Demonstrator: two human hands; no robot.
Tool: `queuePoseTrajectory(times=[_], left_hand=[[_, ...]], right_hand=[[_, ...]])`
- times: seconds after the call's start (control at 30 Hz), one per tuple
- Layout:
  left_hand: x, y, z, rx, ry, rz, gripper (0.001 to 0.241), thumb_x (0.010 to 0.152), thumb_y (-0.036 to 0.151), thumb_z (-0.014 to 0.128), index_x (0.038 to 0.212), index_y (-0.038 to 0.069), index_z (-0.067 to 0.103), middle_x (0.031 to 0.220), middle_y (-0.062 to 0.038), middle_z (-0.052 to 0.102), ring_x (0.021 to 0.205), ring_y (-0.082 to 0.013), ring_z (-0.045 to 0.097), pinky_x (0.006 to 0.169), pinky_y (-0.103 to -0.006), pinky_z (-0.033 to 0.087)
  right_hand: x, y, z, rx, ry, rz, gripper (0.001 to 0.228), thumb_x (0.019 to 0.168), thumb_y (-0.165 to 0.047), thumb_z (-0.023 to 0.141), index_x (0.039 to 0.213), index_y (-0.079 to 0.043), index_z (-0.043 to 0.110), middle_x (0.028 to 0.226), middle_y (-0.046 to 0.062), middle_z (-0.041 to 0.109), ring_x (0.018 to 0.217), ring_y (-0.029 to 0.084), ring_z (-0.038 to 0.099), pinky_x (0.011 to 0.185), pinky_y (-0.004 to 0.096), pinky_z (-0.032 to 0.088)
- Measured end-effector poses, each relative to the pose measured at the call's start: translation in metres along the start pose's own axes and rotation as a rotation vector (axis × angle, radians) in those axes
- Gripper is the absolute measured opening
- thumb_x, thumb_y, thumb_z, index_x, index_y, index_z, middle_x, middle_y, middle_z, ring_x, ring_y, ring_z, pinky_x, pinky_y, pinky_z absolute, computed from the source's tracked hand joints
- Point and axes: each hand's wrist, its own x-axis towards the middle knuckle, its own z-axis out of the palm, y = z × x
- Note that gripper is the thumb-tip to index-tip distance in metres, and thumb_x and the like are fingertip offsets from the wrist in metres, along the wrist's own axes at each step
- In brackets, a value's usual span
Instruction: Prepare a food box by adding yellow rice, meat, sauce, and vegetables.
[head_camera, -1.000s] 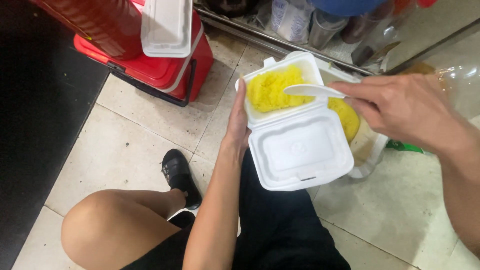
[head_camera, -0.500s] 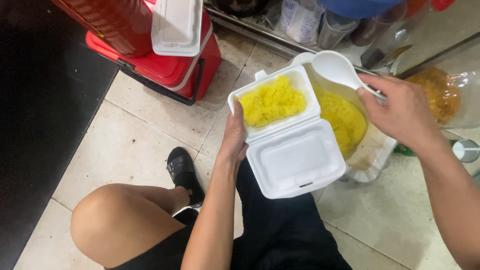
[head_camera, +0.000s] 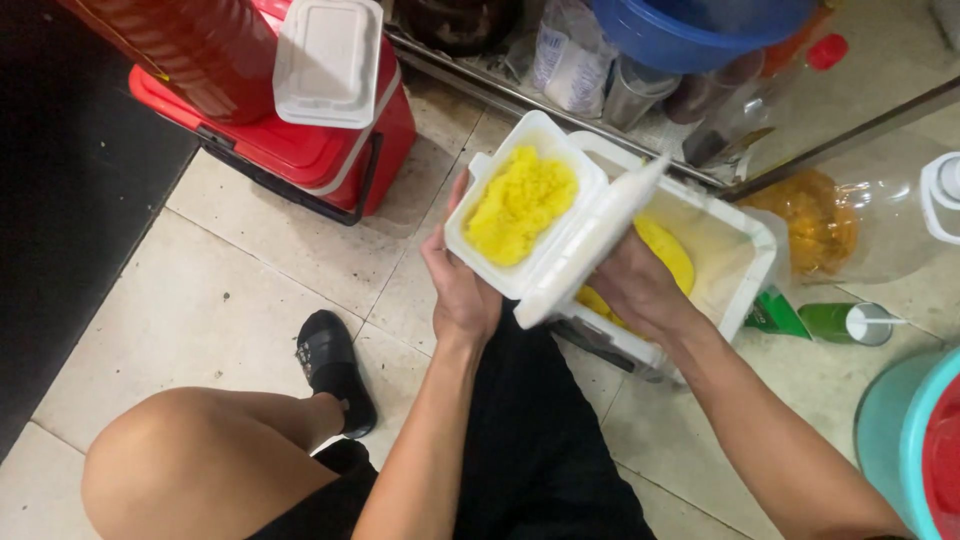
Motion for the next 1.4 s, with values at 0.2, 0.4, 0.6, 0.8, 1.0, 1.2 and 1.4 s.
queuePoseTrajectory(times=[0.2, 0.4, 0.6, 0.8, 1.0, 1.2, 1.4], left_hand=[[-0.015, 0.017, 0.011, 0.321, -0.132, -0.104, 0.084, 0.106, 0.064, 0.023, 0.163, 0.004, 0.032, 0.170, -0.012, 0.033, 0.157, -0.0243, 0.030, 0.128, -0.0343, 0.022], [-0.017, 0.033, 0.009, 0.379, -0.134, -0.127, 0.082, 0.103, 0.066, 0.030, 0.159, 0.007, 0.043, 0.154, -0.013, 0.052, 0.122, -0.0244, 0.053, 0.094, -0.0359, 0.043], [0.014, 0.125, 0.035, 0.681, 0.101, -0.096, 0.070, 0.089, 0.040, 0.069, 0.145, 0.002, 0.048, 0.135, -0.015, 0.063, 0.121, -0.0221, 0.064, 0.099, -0.0359, 0.054], [0.026, 0.207, 0.006, 0.611, 0.299, -0.115, 0.067, 0.085, 0.029, 0.077, 0.135, -0.012, 0.060, 0.124, -0.025, 0.072, 0.103, -0.0278, 0.074, 0.086, -0.0363, 0.062], [0.035, 0.199, -0.053, 0.170, 0.468, 0.065, 0.075, 0.085, 0.034, 0.076, 0.144, -0.006, 0.051, 0.135, -0.018, 0.067, 0.117, -0.0271, 0.069, 0.098, -0.0381, 0.057], [0.040, 0.191, -0.081, 0.255, 0.693, 0.069, 0.078, 0.085, 0.037, 0.076, 0.144, -0.006, 0.050, 0.137, -0.018, 0.066, 0.120, -0.0280, 0.068, 0.100, -0.0381, 0.055], [0.047, 0.184, -0.062, 0.331, 0.708, 0.003, 0.082, 0.084, 0.043, 0.075, 0.145, -0.005, 0.049, 0.138, -0.018, 0.065, 0.120, -0.0272, 0.068, 0.099, -0.0382, 0.055]], right_hand=[[0.038, -0.021, 0.033, 0.173, 0.096, -0.134, 0.100, 0.100, -0.010, 0.063, 0.165, -0.031, -0.010, 0.165, 0.006, 0.029, 0.148, 0.022, 0.038, 0.118, 0.042, 0.040], [0.062, -0.028, 0.053, 0.079, 0.150, -0.138, 0.102, 0.099, -0.008, 0.064, 0.167, -0.027, -0.009, 0.161, 0.009, 0.032, 0.146, 0.022, 0.041, 0.118, 0.042, 0.042], [0.112, -0.019, 0.092, 0.064, 0.037, -0.103, 0.095, 0.099, -0.012, 0.063, 0.166, -0.023, -0.004, 0.155, 0.008, 0.045, 0.140, 0.021, 0.049, 0.113, 0.040, 0.044], [0.262, 0.016, 0.115, -0.139, 0.182, 0.040, 0.070, 0.097, -0.041, 0.064, 0.155, -0.012, 0.039, 0.135, 0.007, 0.061, 0.117, 0.019, 0.060, 0.095, 0.039, 0.052], [0.387, 0.082, 0.121, -0.537, 0.431, 0.068, 0.076, 0.081, -0.050, 0.083, 0.131, 0.004, 0.064, 0.118, 0.014, 0.073, 0.099, 0.021, 0.074, 0.083, 0.040, 0.061], [0.347, 0.050, 0.142, -0.423, 0.449, 0.040, 0.069, 0.077, -0.032, 0.088, 0.125, 0.006, 0.056, 0.115, 0.019, 0.070, 0.094, 0.026, 0.072, 0.076, 0.040, 0.061], [0.256, -0.035, 0.137, -0.204, 0.195, -0.009, 0.057, 0.086, -0.024, 0.074, 0.133, -0.005, 0.049, 0.117, 0.012, 0.067, 0.101, 0.020, 0.070, 0.085, 0.037, 0.059]])
